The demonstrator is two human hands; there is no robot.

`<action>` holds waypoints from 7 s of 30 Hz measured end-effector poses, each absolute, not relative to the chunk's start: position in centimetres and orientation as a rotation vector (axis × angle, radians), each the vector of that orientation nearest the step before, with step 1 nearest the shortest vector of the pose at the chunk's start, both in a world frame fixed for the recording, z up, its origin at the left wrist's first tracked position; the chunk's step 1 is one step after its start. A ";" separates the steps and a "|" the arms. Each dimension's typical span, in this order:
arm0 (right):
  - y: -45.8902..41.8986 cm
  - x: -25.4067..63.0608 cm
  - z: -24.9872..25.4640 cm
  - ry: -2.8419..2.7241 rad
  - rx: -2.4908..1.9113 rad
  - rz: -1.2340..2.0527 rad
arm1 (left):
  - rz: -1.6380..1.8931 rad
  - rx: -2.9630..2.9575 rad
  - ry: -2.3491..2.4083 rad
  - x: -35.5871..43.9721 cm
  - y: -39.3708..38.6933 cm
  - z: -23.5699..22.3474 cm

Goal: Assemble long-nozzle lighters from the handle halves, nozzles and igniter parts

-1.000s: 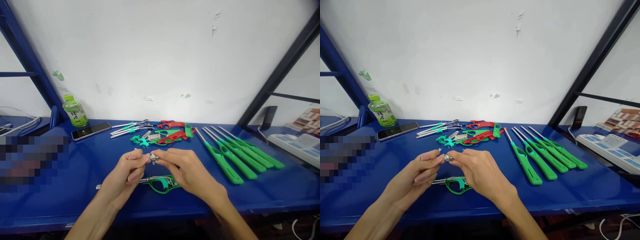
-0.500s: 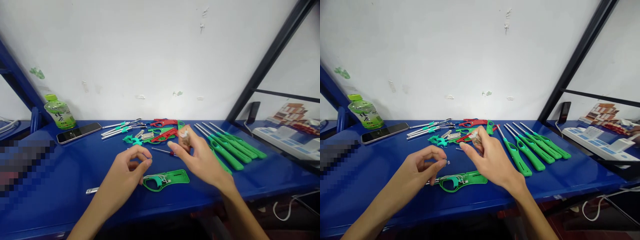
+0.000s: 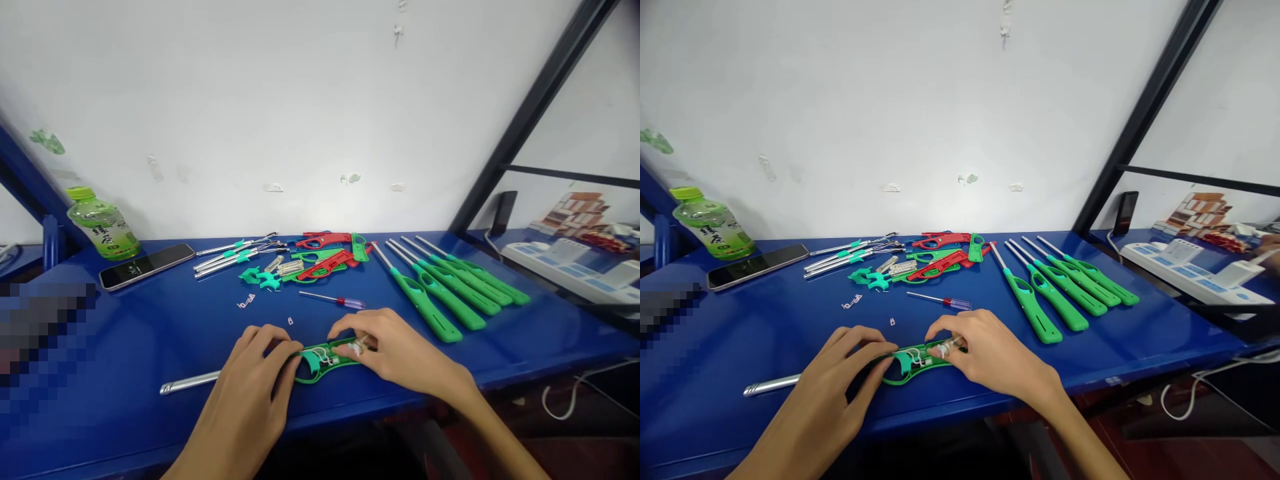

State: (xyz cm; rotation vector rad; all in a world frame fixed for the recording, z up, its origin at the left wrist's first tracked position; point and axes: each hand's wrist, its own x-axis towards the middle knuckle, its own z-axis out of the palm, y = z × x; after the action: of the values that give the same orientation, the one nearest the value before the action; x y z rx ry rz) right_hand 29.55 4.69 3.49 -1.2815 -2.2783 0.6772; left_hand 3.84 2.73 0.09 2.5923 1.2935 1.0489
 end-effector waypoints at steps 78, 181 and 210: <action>4.2 29.9 1.8 -2.198 -1.065 0.360 | 1.006 2.928 1.311 6.1 4.1 -0.6; 4.4 30.3 1.4 -2.077 -0.926 0.268 | 1.077 2.953 1.239 6.7 3.5 0.4; 4.1 30.9 1.8 -2.135 -1.014 0.395 | 1.158 2.809 1.228 7.4 3.2 0.7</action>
State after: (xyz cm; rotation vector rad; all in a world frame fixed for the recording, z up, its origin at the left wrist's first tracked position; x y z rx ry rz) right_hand 30.94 4.10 1.79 -1.0144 -2.1347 0.3951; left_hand 7.35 3.17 0.72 2.8093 1.2279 1.1583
